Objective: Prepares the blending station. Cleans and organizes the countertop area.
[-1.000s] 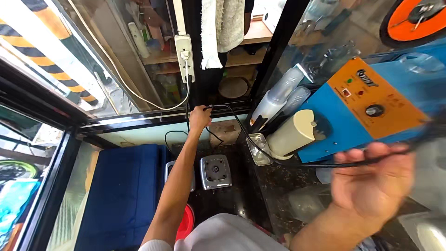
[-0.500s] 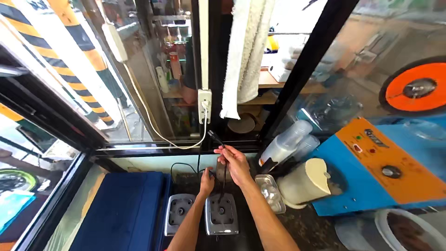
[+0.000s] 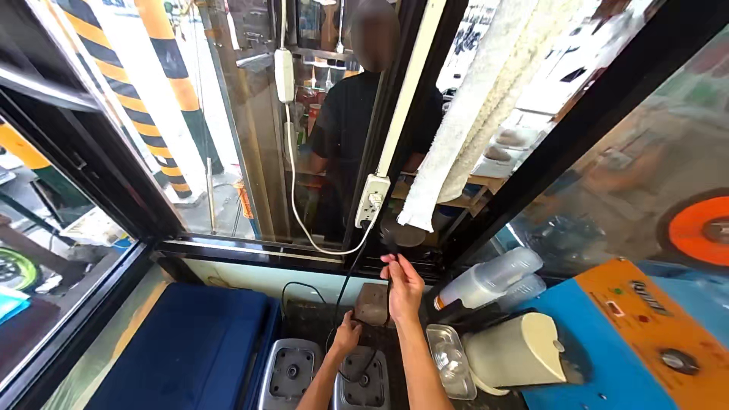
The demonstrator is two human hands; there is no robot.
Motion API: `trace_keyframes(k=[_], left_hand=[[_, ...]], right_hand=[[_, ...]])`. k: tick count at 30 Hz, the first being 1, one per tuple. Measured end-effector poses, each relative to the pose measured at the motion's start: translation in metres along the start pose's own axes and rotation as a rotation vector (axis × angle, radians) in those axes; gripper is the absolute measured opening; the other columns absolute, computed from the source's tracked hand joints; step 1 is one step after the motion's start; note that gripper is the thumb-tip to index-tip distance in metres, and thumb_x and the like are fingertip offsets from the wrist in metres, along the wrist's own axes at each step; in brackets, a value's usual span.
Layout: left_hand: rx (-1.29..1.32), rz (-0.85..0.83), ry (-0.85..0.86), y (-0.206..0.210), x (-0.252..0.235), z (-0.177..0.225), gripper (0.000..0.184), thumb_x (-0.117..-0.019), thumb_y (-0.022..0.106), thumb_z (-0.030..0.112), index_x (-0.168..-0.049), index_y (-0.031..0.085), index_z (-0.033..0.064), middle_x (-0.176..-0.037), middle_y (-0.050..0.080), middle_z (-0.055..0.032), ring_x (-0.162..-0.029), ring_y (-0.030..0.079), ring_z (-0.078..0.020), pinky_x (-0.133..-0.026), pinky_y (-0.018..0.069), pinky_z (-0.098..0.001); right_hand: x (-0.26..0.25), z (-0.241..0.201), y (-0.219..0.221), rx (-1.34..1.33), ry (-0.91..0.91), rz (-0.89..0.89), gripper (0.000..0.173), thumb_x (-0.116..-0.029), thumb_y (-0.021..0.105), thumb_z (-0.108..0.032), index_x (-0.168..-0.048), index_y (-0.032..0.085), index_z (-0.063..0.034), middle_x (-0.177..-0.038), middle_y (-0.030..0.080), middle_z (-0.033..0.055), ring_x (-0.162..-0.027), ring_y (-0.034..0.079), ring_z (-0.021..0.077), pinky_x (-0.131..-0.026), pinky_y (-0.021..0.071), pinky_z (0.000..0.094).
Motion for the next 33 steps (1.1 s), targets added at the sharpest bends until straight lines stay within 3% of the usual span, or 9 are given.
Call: trace_keyframes(k=[1, 3, 6, 9, 11, 13, 15, 18, 33], left_hand=[[-0.01, -0.028, -0.018, 0.0, 0.0, -0.001, 0.062, -0.1048, 0.054, 0.019, -0.159, 0.028, 0.0049, -0.138, 0.06, -0.0246, -0.126, 0.062, -0.0355, -0.109, 0.0475, -0.0524], [-0.052, -0.063, -0.024, 0.0, 0.003, 0.0, 0.049, -0.1063, 0.051, 0.022, -0.151, 0.043, 0.0019, -0.138, 0.06, -0.0246, -0.128, 0.06, -0.0359, -0.11, 0.0451, -0.0537], [0.003, -0.021, 0.113, 0.0, 0.028, 0.046, 0.045, -0.1103, 0.038, 0.031, -0.133, 0.061, -0.0012, -0.128, 0.065, -0.0231, -0.122, 0.062, -0.0336, -0.106, 0.0459, -0.0545], [0.207, 0.096, 0.399, -0.004, 0.072, 0.111, 0.048, -0.1102, 0.031, 0.029, -0.133, 0.059, -0.0023, -0.122, 0.068, -0.018, -0.112, 0.067, -0.0247, -0.099, 0.0546, -0.0459], [0.219, 0.15, 0.552, -0.011, 0.095, 0.138, 0.046, -0.1085, 0.033, 0.025, -0.131, 0.061, -0.0032, -0.117, 0.069, -0.0163, -0.108, 0.067, -0.0205, -0.098, 0.0532, -0.0421], [0.235, 0.15, 0.605, -0.018, 0.104, 0.152, 0.041, -0.1085, 0.035, 0.022, -0.126, 0.063, -0.0026, -0.106, 0.071, -0.0115, -0.1, 0.068, -0.0154, -0.093, 0.0558, -0.0378], [0.266, 0.181, 0.621, -0.024, 0.108, 0.155, 0.035, -0.1087, 0.036, 0.018, -0.114, 0.065, -0.0015, -0.086, 0.067, -0.0052, -0.08, 0.066, -0.0115, -0.078, 0.0567, -0.0326], [0.295, 0.236, 0.637, -0.028, 0.114, 0.152, 0.032, -0.1095, 0.037, 0.017, -0.106, 0.064, 0.0001, -0.074, 0.061, -0.0018, -0.065, 0.059, -0.0098, -0.064, 0.0533, -0.0282], [0.281, 0.265, 0.646, -0.042, 0.114, 0.149, 0.034, -0.1096, 0.036, 0.017, -0.107, 0.065, 0.0, -0.072, 0.057, 0.0003, -0.062, 0.055, -0.0076, -0.061, 0.0502, -0.0266]], right_hand=[[0.003, 0.003, -0.007, -0.08, 0.043, 0.033, 0.025, -0.1036, 0.05, -0.002, -0.121, 0.067, 0.0047, -0.106, 0.075, 0.0072, -0.071, 0.066, 0.0079, -0.067, 0.058, 0.0234], [0.005, 0.005, -0.012, -0.106, 0.14, 0.114, 0.025, -0.1043, 0.05, -0.003, -0.123, 0.063, 0.0069, -0.107, 0.074, 0.0092, -0.068, 0.066, 0.0089, -0.063, 0.0579, 0.0236], [-0.003, -0.006, 0.005, 0.05, 0.27, 0.161, 0.026, -0.1031, 0.056, -0.002, -0.124, 0.065, 0.0106, -0.105, 0.075, 0.0131, -0.069, 0.068, 0.0117, -0.06, 0.0579, 0.0239], [-0.011, -0.02, 0.029, 0.15, 0.327, 0.159, 0.024, -0.1019, 0.06, -0.003, -0.121, 0.068, 0.0086, -0.1, 0.077, 0.013, -0.073, 0.071, 0.0135, -0.062, 0.0583, 0.0242], [-0.011, -0.022, 0.038, 0.18, 0.358, 0.188, 0.023, -0.1018, 0.061, -0.005, -0.12, 0.07, 0.0073, -0.096, 0.077, 0.0118, -0.075, 0.071, 0.0125, -0.064, 0.0571, 0.0236], [-0.013, -0.022, 0.045, 0.187, 0.363, 0.207, 0.022, -0.1018, 0.061, -0.005, -0.118, 0.071, 0.0073, -0.094, 0.078, 0.0111, -0.077, 0.071, 0.0117, -0.068, 0.057, 0.0227], [-0.013, -0.021, 0.051, 0.179, 0.342, 0.212, 0.022, -0.1017, 0.061, -0.004, -0.117, 0.071, 0.0083, -0.092, 0.078, 0.0104, -0.078, 0.071, 0.0114, -0.075, 0.0582, 0.0223], [-0.011, -0.023, 0.057, 0.174, 0.335, 0.211, 0.022, -0.1019, 0.062, -0.005, -0.116, 0.072, 0.008, -0.091, 0.078, 0.0092, -0.075, 0.069, 0.0098, -0.073, 0.0566, 0.0212], [-0.008, -0.023, 0.062, 0.303, 0.248, 0.287, 0.02, -0.1005, 0.064, -0.006, -0.114, 0.072, 0.0058, -0.091, 0.077, 0.0075, -0.069, 0.066, 0.0077, -0.064, 0.0543, 0.0206]])
Point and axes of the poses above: each hand's wrist, its own x-axis away from the middle knuckle, its own y-axis out of the palm, z = x × y, the point moved 4 cm from there along -x, towards the middle knuckle
